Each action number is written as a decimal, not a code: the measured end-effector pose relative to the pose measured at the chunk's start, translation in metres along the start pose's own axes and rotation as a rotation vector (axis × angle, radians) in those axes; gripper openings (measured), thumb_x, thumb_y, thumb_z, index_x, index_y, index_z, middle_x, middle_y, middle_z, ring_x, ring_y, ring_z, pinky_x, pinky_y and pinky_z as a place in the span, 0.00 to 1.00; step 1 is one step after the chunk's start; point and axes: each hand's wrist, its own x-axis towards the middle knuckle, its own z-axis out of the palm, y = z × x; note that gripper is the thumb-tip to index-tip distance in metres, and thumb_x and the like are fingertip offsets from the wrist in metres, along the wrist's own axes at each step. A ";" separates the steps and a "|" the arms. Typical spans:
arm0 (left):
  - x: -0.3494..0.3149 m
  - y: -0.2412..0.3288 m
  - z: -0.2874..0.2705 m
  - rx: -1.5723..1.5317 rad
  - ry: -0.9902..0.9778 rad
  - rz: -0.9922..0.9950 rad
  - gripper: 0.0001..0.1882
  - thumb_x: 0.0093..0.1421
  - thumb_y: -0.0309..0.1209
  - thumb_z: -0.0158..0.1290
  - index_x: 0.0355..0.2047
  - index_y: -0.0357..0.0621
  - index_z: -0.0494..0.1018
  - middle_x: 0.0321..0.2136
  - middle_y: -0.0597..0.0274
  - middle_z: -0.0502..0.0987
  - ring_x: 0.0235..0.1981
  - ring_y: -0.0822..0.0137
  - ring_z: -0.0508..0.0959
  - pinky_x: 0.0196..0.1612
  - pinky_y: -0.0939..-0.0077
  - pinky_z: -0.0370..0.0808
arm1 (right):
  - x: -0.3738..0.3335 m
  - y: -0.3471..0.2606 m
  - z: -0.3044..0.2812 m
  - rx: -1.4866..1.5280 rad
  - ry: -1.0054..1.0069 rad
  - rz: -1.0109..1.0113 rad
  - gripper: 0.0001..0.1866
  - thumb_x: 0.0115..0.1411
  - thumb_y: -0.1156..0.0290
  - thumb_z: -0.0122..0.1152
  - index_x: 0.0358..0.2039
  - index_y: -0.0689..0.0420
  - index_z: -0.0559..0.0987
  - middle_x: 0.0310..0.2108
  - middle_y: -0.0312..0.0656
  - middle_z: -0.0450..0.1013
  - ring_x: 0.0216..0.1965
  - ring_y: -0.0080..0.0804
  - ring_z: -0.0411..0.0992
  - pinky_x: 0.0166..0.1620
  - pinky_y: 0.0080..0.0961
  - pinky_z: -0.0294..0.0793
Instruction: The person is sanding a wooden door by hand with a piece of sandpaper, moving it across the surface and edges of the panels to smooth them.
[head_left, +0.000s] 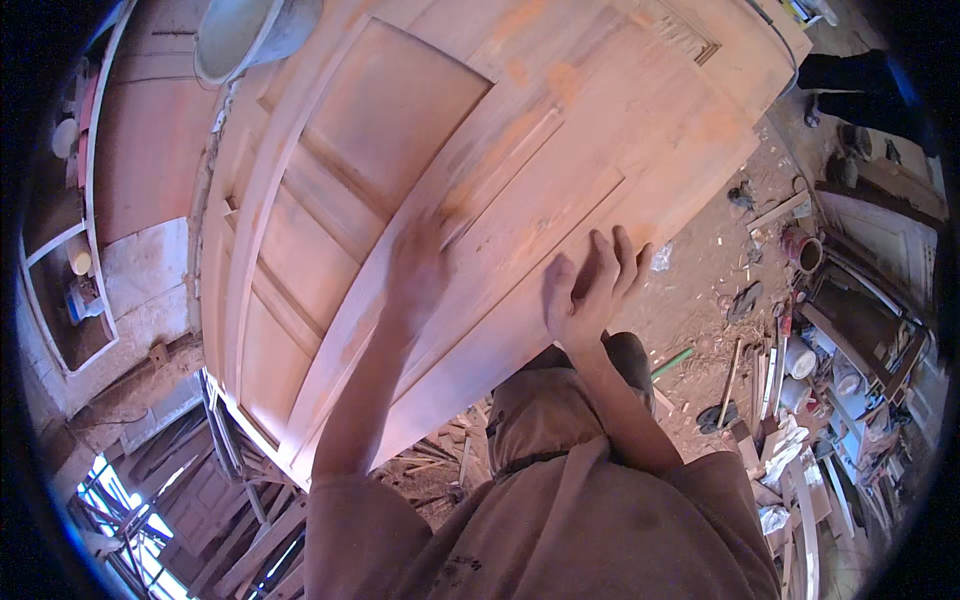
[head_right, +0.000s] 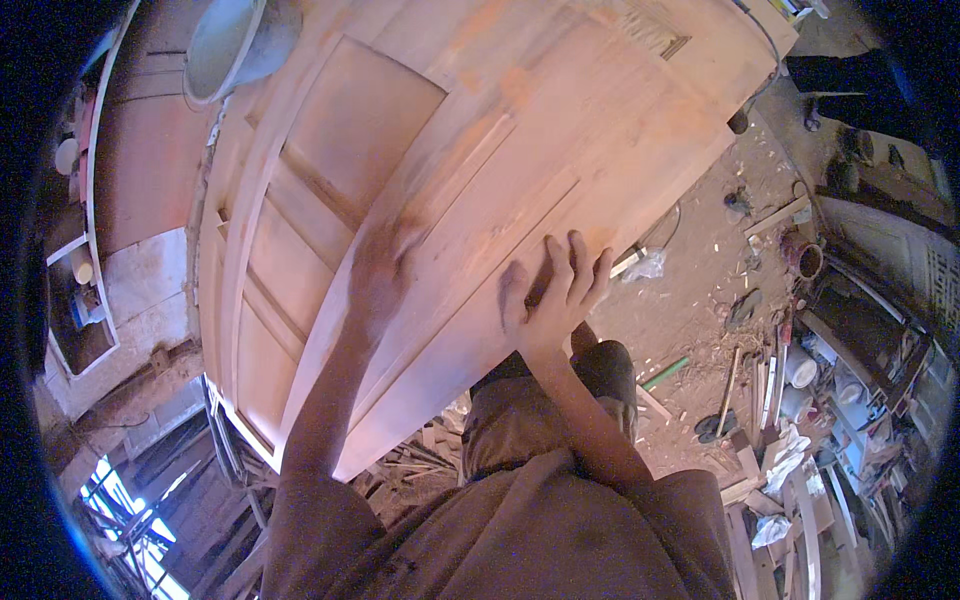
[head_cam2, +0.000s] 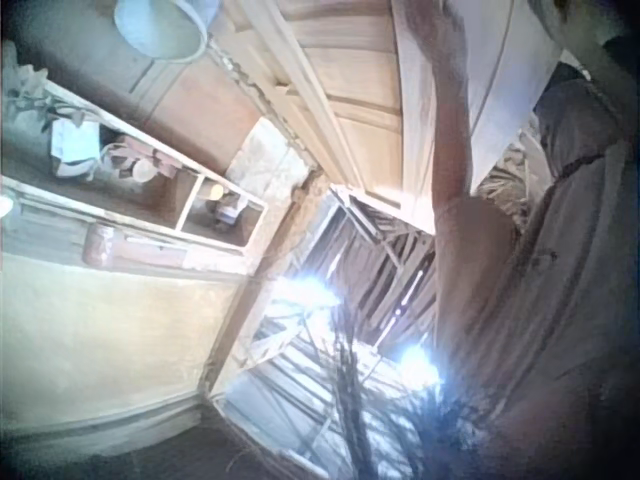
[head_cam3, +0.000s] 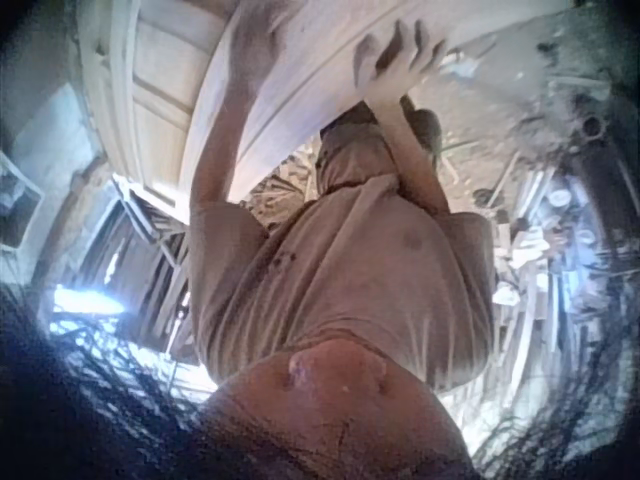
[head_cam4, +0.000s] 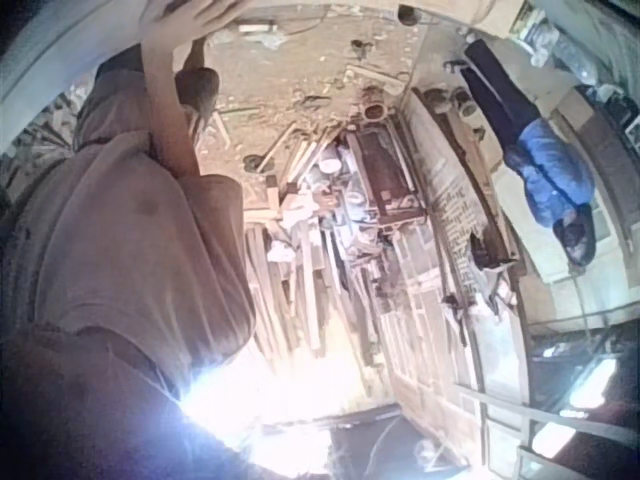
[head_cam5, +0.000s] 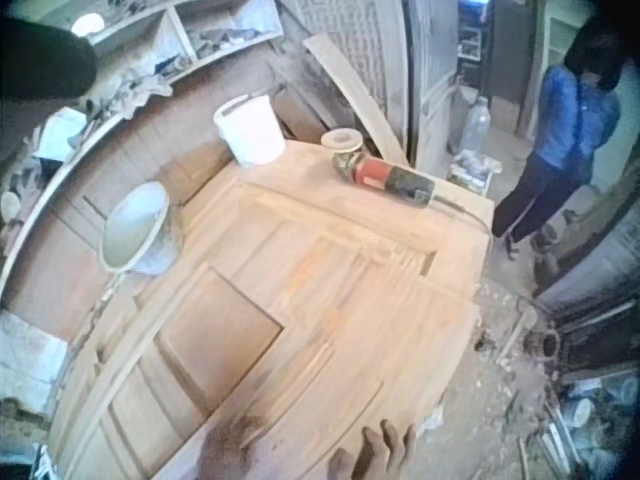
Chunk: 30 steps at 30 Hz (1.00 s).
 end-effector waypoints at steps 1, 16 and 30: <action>0.039 0.022 0.001 -0.036 -0.012 -0.023 0.22 0.60 0.29 0.58 0.55 0.40 0.70 0.50 0.47 0.75 0.52 0.45 0.75 0.55 0.53 0.73 | -0.001 -0.001 0.000 0.010 -0.002 -0.004 0.25 0.62 0.60 0.61 0.56 0.60 0.73 0.60 0.57 0.66 0.66 0.70 0.53 0.68 0.62 0.50; -0.020 0.001 -0.036 -0.253 -0.092 -0.147 0.19 0.60 0.24 0.56 0.53 0.49 0.76 0.54 0.49 0.75 0.51 0.44 0.75 0.56 0.53 0.72 | 0.011 -0.001 -0.005 -0.012 0.007 -0.027 0.26 0.61 0.59 0.61 0.56 0.59 0.73 0.60 0.57 0.66 0.65 0.69 0.54 0.68 0.63 0.49; 0.105 0.053 -0.004 -0.076 0.124 0.005 0.14 0.65 0.34 0.54 0.50 0.48 0.73 0.43 0.53 0.74 0.49 0.51 0.75 0.49 0.54 0.75 | 0.007 -0.009 -0.004 -0.027 -0.016 -0.004 0.25 0.60 0.61 0.61 0.56 0.57 0.74 0.60 0.54 0.66 0.67 0.68 0.52 0.68 0.62 0.51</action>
